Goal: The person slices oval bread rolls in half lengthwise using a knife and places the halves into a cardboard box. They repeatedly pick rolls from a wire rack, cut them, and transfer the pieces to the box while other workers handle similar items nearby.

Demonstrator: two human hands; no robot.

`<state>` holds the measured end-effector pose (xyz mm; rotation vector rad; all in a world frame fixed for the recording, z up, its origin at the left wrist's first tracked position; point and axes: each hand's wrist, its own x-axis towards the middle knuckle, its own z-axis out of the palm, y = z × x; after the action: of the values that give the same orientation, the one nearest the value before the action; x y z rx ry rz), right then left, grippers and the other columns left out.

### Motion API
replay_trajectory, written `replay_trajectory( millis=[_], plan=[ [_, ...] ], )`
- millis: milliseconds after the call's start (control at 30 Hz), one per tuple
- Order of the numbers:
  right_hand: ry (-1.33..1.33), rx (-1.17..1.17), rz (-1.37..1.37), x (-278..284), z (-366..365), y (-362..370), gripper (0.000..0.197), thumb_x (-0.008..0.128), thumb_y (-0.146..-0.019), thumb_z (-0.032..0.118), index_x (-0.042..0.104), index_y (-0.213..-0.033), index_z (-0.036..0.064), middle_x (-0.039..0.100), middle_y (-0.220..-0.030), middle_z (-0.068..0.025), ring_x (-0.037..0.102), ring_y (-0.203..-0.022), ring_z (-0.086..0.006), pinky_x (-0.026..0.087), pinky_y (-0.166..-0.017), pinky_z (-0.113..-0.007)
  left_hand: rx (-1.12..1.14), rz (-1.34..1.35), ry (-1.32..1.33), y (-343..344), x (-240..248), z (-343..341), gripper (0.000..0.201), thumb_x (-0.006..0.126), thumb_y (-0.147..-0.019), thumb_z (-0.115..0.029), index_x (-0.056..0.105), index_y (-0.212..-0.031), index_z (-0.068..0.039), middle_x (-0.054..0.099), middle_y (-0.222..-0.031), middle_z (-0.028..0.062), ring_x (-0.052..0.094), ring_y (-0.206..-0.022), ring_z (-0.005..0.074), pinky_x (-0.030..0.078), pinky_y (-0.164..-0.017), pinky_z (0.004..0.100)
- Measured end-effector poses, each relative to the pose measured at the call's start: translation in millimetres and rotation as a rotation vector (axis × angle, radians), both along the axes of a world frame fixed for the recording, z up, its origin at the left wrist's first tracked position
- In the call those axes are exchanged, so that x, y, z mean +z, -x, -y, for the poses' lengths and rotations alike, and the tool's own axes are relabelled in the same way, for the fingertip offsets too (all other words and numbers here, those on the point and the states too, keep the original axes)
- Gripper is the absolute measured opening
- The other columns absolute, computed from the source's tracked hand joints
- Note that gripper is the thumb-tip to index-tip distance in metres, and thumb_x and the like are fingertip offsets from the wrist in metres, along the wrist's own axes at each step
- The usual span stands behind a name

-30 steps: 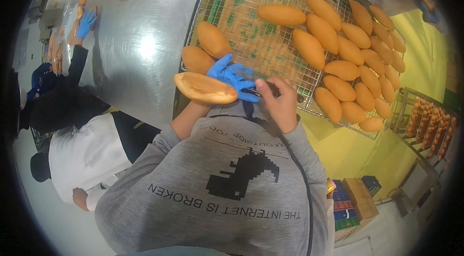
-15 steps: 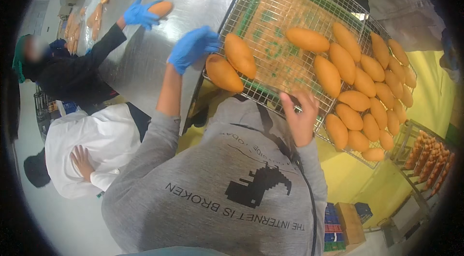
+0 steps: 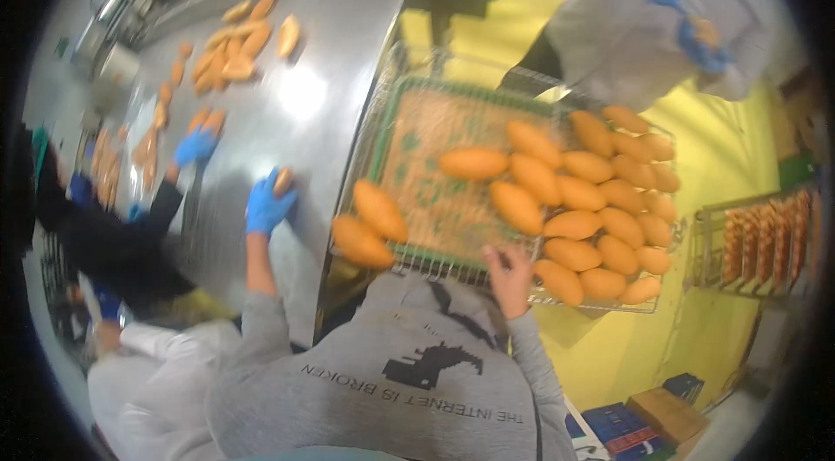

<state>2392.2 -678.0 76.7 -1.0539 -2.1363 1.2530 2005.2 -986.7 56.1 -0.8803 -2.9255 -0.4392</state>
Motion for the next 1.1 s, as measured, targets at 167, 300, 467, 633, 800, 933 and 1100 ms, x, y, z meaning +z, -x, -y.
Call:
replay_trajectory(
  millis=[167, 300, 467, 633, 800, 933, 1100],
  plan=[
    [0.048, -0.031, 0.005, 21, -5, 1, 0.027, 0.069, -0.080, 0.026, 0.065, -0.078, -0.0013, 0.061, -0.066, -0.0140, 0.054, -0.061, -0.0236, 0.042, -0.058, -0.034, 0.188, 0.347, 0.054, 18, -4, 16, 0.069, 0.068, -0.068, -0.021, 0.042, -0.131, -0.007, 0.058, -0.110, 0.0223, 0.058, -0.100, 0.0355, 0.047, -0.085, 0.0417],
    [0.072, -0.011, -0.080, 23, -10, -10, 0.030, 0.068, -0.081, 0.028, 0.065, -0.078, -0.0009, 0.060, -0.065, -0.0117, 0.055, -0.061, -0.0183, 0.042, -0.057, -0.030, 0.270, 0.817, -0.769, 10, -6, -2, 0.057, 0.066, -0.076, -0.027, 0.046, -0.125, -0.005, 0.060, -0.101, 0.0163, 0.060, -0.092, 0.0292, 0.050, -0.081, 0.0399],
    [0.362, 0.084, -0.182, 24, -25, -22, 0.027, 0.065, -0.086, 0.028, 0.064, -0.088, 0.0014, 0.063, -0.073, -0.0040, 0.055, -0.068, -0.0088, 0.043, -0.063, -0.024, 0.085, 1.660, -1.431, -114, 35, -139, 0.055, 0.051, -0.087, -0.049, 0.047, -0.121, -0.006, 0.060, -0.097, 0.0150, 0.060, -0.085, 0.0257, 0.052, -0.075, 0.0369],
    [0.523, 0.287, -0.235, 41, -38, -26, 0.032, 0.063, -0.088, 0.025, 0.055, -0.108, 0.0023, 0.059, -0.080, -0.0009, 0.053, -0.076, -0.0053, 0.043, -0.067, -0.022, -0.126, 1.983, -1.371, -255, 70, -225, 0.048, 0.048, -0.091, -0.045, 0.048, -0.121, -0.007, 0.059, -0.099, 0.0109, 0.060, -0.087, 0.0188, 0.052, -0.076, 0.0333],
    [0.589, 0.221, -0.347, 36, -65, -84, 0.037, 0.059, -0.090, 0.019, 0.049, -0.117, -0.0040, 0.055, -0.082, -0.0006, 0.052, -0.078, -0.0065, 0.042, -0.070, -0.021, 0.147, 1.956, -1.289, -355, 51, -282, 0.047, 0.043, -0.094, -0.045, 0.049, -0.123, -0.008, 0.059, -0.108, 0.0074, 0.059, -0.093, 0.0162, 0.050, -0.080, 0.0296],
    [0.444, 0.259, -0.277, 36, -92, -143, 0.040, 0.061, -0.089, 0.021, 0.051, -0.119, -0.0031, 0.057, -0.083, -0.0024, 0.053, -0.079, -0.0074, 0.043, -0.071, -0.022, 0.189, 1.645, -1.229, -420, 39, -314, 0.048, 0.039, -0.095, -0.046, 0.049, -0.123, -0.008, 0.057, -0.112, 0.0065, 0.057, -0.097, 0.0149, 0.048, -0.083, 0.0285],
    [0.399, 0.383, -0.130, 29, -115, -196, 0.039, 0.060, -0.090, 0.017, 0.051, -0.123, -0.0016, 0.052, -0.077, 0.0016, 0.051, -0.069, -0.0053, 0.042, -0.063, -0.020, 0.318, 1.767, -1.393, -485, 12, -331, 0.050, 0.046, -0.092, -0.049, 0.051, -0.120, -0.008, 0.058, -0.106, 0.0050, 0.057, -0.092, 0.0135, 0.049, -0.077, 0.0275]
  ],
)
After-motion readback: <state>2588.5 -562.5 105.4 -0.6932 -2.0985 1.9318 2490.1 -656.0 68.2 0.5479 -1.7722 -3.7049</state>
